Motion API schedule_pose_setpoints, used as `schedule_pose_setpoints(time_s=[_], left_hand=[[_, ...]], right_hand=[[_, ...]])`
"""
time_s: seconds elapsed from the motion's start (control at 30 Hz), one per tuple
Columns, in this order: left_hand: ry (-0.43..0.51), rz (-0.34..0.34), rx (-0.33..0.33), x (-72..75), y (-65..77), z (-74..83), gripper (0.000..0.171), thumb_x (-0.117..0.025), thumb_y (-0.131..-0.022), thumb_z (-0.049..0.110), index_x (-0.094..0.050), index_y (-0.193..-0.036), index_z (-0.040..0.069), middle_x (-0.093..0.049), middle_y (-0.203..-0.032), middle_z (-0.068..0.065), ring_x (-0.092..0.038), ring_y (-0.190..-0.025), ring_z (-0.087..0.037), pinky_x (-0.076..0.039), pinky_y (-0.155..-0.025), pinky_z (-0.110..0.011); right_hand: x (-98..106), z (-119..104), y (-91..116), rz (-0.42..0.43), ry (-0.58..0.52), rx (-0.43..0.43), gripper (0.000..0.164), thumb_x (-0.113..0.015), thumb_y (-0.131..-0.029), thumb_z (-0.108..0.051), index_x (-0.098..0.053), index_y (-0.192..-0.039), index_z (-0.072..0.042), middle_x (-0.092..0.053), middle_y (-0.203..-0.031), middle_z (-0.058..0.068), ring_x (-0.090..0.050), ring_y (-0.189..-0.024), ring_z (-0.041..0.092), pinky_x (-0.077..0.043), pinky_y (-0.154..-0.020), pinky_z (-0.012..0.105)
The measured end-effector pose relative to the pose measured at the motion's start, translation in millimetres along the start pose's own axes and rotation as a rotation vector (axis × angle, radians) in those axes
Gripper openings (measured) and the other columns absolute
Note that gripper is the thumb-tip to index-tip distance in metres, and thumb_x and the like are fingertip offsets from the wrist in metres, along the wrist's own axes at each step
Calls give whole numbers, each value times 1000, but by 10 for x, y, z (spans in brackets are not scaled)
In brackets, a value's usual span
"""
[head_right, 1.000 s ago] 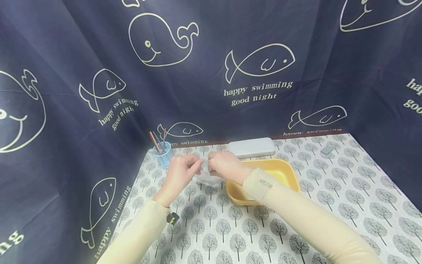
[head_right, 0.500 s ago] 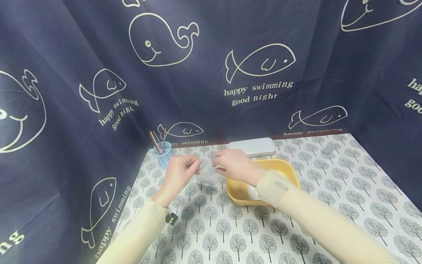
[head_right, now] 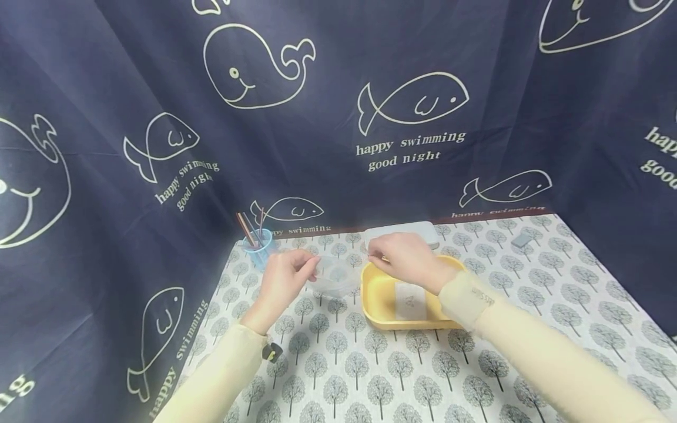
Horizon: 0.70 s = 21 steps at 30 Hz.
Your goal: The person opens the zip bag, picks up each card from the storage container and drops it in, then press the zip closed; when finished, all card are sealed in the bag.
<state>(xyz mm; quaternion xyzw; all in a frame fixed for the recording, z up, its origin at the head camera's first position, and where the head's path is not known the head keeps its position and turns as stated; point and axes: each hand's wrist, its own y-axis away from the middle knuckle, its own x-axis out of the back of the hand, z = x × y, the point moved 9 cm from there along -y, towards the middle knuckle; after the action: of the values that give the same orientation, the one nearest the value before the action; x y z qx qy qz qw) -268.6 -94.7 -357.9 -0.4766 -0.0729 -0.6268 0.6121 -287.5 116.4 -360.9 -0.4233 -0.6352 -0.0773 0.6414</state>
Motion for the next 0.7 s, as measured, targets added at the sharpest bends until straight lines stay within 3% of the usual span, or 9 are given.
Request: schedule_pose_setpoints(time_s=[0.4,0.53,0.63,0.7], left_hand=[[-1,20,-15,44,13,-6,20,-73,-99,16,-75,-79,17,-67,-62,13,-59,-54,4,-49,-49,-22],[1,28,-26,55,8,-1,20,-74,-98,15,-75,-78,17,-68,-62,12,-59,-54,4,-49,-48,-22],[-2,28,-26,64,6,5,21,-74,-98,15,-75,-77,18,-68,-62,12,-60,-54,4,-49,-48,-21],[-8,28,-25,67,6,5,21,-74,-98,15,-74,-77,18,-68,-62,13,-60,-54,4,-49,-48,-21]], right_hand=[[-276,538,239,-146,17,-119,11,-77,-88,-9,-73,-84,-18,-68,-78,-10,-61,-69,11,-56,-68,42],[-474,669,362,-285,20,-170,6,-80,-88,-13,-77,-93,-13,-72,-84,-6,-66,-74,15,-58,-72,46],[-658,755,498,-425,-25,-250,23,-84,-87,-20,-77,-105,-8,-75,-94,1,-69,-81,20,-60,-77,49],[-789,801,605,-521,-58,-308,34,-87,-84,-25,-75,-108,-5,-73,-92,3,-67,-78,20,-59,-76,48]])
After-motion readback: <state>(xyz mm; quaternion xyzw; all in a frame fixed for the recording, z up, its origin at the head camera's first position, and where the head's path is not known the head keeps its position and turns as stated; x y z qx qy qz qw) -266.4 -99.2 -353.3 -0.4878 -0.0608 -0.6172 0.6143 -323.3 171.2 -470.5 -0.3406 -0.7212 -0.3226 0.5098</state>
